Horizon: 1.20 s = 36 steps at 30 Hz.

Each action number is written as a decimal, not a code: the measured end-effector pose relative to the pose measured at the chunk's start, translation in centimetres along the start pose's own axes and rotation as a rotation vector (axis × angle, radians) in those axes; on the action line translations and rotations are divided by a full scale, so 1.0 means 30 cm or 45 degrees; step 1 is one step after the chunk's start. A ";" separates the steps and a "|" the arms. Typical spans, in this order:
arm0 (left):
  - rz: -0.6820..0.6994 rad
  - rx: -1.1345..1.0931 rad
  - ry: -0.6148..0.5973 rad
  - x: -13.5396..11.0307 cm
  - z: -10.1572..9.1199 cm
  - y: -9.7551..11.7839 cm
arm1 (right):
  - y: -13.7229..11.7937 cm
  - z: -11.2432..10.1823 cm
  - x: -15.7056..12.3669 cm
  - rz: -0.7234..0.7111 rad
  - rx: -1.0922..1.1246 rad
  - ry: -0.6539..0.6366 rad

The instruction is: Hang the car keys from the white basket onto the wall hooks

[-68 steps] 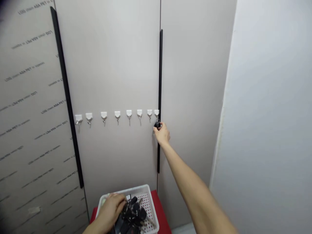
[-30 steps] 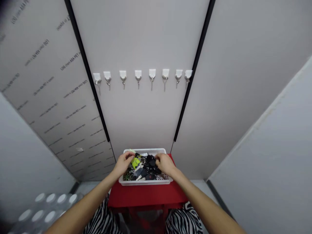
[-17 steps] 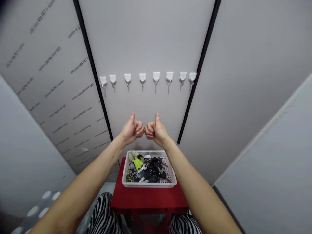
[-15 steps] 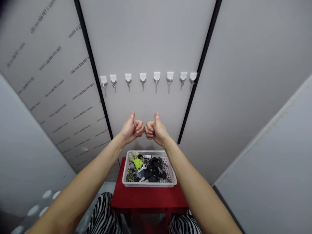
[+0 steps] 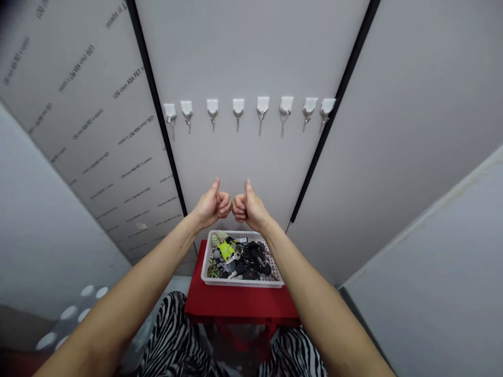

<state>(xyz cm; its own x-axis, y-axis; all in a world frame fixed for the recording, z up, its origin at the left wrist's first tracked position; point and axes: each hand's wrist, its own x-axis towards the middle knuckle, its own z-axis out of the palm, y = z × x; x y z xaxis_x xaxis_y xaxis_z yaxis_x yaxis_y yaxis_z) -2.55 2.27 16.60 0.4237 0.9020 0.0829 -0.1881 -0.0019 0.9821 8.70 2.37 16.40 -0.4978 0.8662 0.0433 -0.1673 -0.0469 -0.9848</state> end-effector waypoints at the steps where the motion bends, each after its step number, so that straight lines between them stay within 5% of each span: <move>1: -0.025 0.098 0.064 -0.006 -0.014 -0.026 | 0.030 0.001 0.003 0.010 -0.095 0.039; 7: -0.012 1.309 0.441 -0.052 -0.145 -0.240 | 0.267 -0.044 0.007 -0.077 -1.256 0.326; 15: 0.054 1.851 0.270 -0.068 -0.193 -0.367 | 0.374 -0.081 -0.019 -0.031 -1.609 0.200; 21: 0.175 1.757 0.308 -0.080 -0.181 -0.355 | 0.359 -0.090 -0.051 -0.184 -1.336 0.240; 28: 0.320 1.327 0.373 -0.061 -0.122 -0.309 | 0.305 -0.090 -0.057 -0.281 -1.040 0.265; 36: 0.279 0.692 0.516 -0.044 -0.073 -0.216 | 0.263 -0.103 -0.090 -0.163 -0.865 0.340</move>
<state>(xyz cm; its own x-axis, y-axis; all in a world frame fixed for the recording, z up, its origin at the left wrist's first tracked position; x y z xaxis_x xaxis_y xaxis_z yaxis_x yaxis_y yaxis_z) -3.82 2.04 9.75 0.0437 0.9455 0.3228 0.2819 -0.3216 0.9039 11.35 1.18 8.00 -0.2716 0.9397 0.2076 0.3967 0.3059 -0.8655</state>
